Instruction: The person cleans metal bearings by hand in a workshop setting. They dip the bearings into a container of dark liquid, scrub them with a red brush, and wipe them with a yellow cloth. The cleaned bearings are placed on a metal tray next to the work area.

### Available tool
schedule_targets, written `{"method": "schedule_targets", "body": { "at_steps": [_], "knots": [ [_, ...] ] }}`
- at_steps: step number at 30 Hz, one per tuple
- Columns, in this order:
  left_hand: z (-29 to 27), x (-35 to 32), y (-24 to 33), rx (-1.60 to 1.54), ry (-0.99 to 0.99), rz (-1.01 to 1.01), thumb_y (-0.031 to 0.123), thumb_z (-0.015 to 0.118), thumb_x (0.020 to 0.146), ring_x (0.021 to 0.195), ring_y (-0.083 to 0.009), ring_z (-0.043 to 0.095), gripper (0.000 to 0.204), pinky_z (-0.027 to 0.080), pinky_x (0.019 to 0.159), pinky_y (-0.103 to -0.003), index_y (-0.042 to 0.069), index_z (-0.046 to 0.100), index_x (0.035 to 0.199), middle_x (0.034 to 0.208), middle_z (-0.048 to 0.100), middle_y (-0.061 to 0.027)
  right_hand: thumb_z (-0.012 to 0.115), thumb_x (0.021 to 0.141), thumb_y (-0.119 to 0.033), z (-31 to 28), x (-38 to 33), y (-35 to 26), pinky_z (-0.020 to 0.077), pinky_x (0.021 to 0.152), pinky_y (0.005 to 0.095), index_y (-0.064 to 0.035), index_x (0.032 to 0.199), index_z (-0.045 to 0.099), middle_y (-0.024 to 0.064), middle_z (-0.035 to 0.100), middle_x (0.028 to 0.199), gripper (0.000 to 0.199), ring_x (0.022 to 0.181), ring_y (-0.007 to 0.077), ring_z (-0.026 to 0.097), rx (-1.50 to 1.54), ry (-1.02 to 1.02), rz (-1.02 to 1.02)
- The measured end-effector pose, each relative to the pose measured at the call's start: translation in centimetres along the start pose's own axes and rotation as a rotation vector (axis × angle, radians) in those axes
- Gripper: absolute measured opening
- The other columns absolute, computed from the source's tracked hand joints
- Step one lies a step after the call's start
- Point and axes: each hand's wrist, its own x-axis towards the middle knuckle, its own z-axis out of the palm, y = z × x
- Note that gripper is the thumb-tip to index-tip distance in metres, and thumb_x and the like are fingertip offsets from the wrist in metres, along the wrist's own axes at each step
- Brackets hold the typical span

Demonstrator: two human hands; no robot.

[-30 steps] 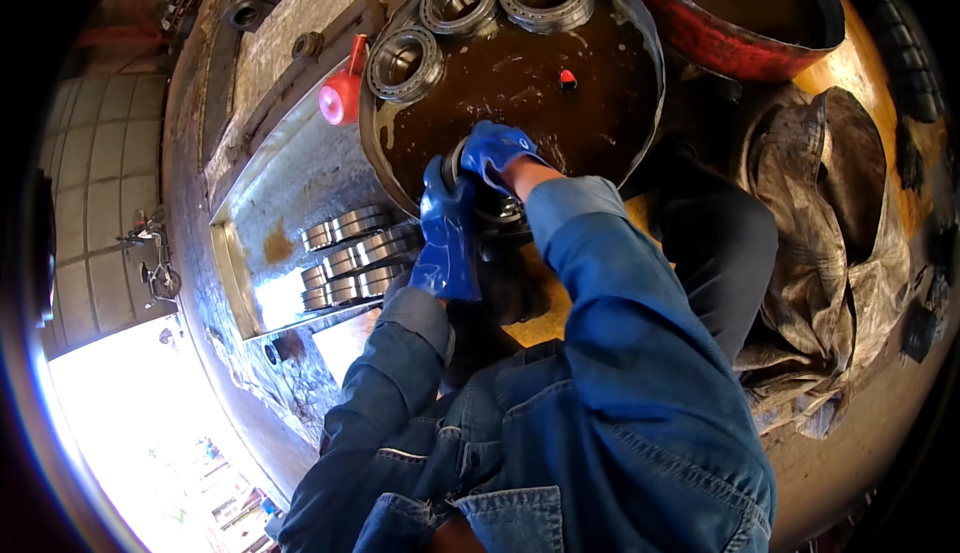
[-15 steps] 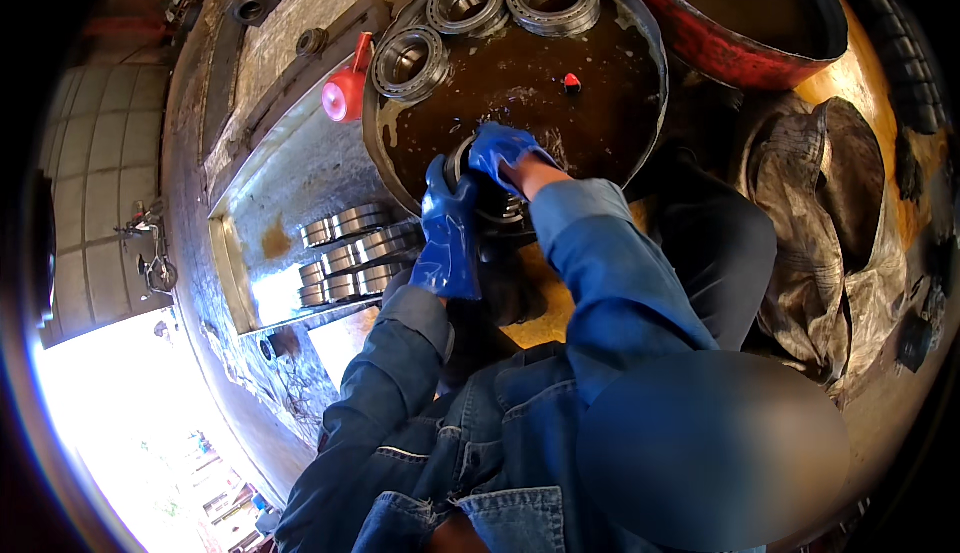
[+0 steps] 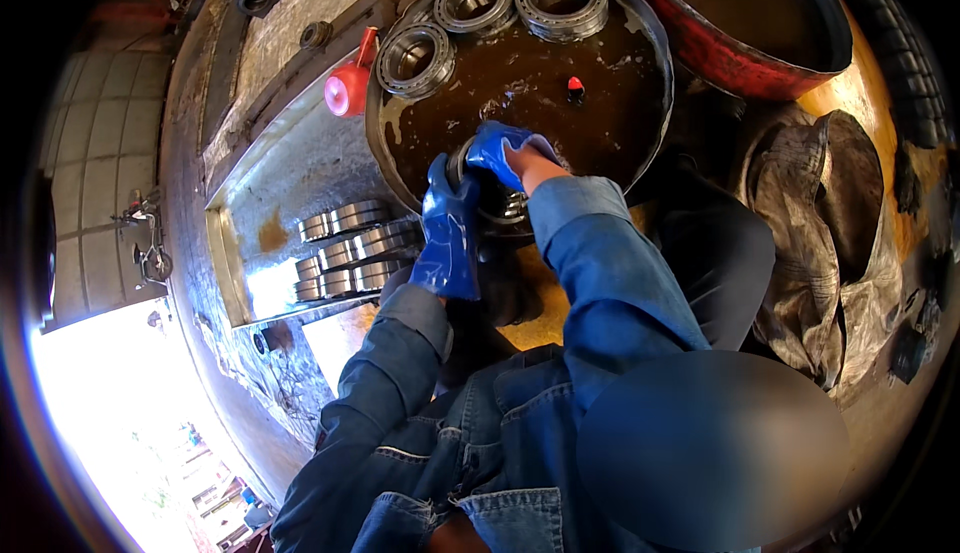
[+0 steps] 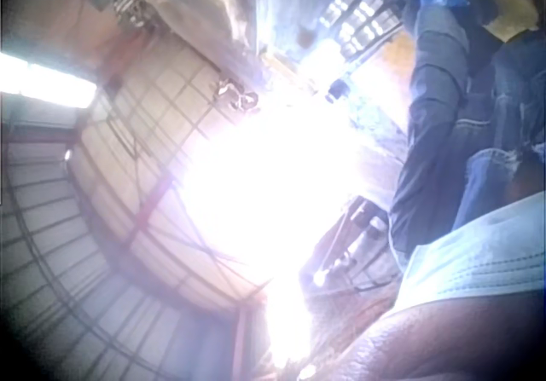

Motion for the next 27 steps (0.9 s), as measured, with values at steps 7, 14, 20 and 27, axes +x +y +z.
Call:
{"method": "schedule_targets", "body": {
  "at_steps": [7,14,20,27],
  "knots": [
    [-0.9,-0.6,1.7,-0.181,-0.062,-0.151,0.028,0.070,0.087,0.100,-0.0422,0.073,0.071,0.058,0.090,-0.046,0.001,0.046,0.148,0.111,0.072,-0.0280,0.077,0.087,-0.047,5.0,-7.6,-0.3,0.0453,0.114,0.0485,-0.0103,0.158,0.032,0.0250,0.063,0.137,0.092,0.128,0.0448,0.060,-0.012,0.339,0.330],
    [0.8,0.5,0.5,0.071,-0.003,-0.036,0.031,0.070,0.088,0.094,-0.0425,0.074,0.071,0.059,0.085,-0.047,0.003,0.045,0.149,0.107,0.073,-0.0272,0.071,0.085,-0.026,0.5,1.4,1.3,0.0530,0.090,0.0463,0.0015,0.119,0.070,0.0276,0.069,0.122,0.044,0.108,0.0378,0.070,0.037,-0.025,0.087],
    [-0.1,-0.3,0.9,-0.076,-0.032,-0.058,0.029,0.069,0.088,0.090,-0.0423,0.074,0.071,0.059,0.083,-0.046,0.003,0.045,0.149,0.104,0.074,-0.0268,0.074,0.086,-0.036,5.4,-6.1,2.0,0.0517,0.105,0.0458,-0.0017,0.151,0.043,0.0290,0.061,0.138,0.080,0.127,0.0435,0.061,-0.045,0.278,0.230],
    [0.8,0.2,0.5,0.038,0.030,0.014,0.028,0.069,0.087,0.091,-0.0435,0.073,0.070,0.059,0.083,-0.047,0.004,0.046,0.148,0.104,0.074,-0.0274,0.068,0.092,-0.040,-0.4,-1.4,-1.8,0.0532,0.100,0.0468,-0.0049,0.144,0.053,0.0271,0.065,0.133,0.065,0.120,0.0435,0.066,-0.112,0.025,0.297]
  ]
}}
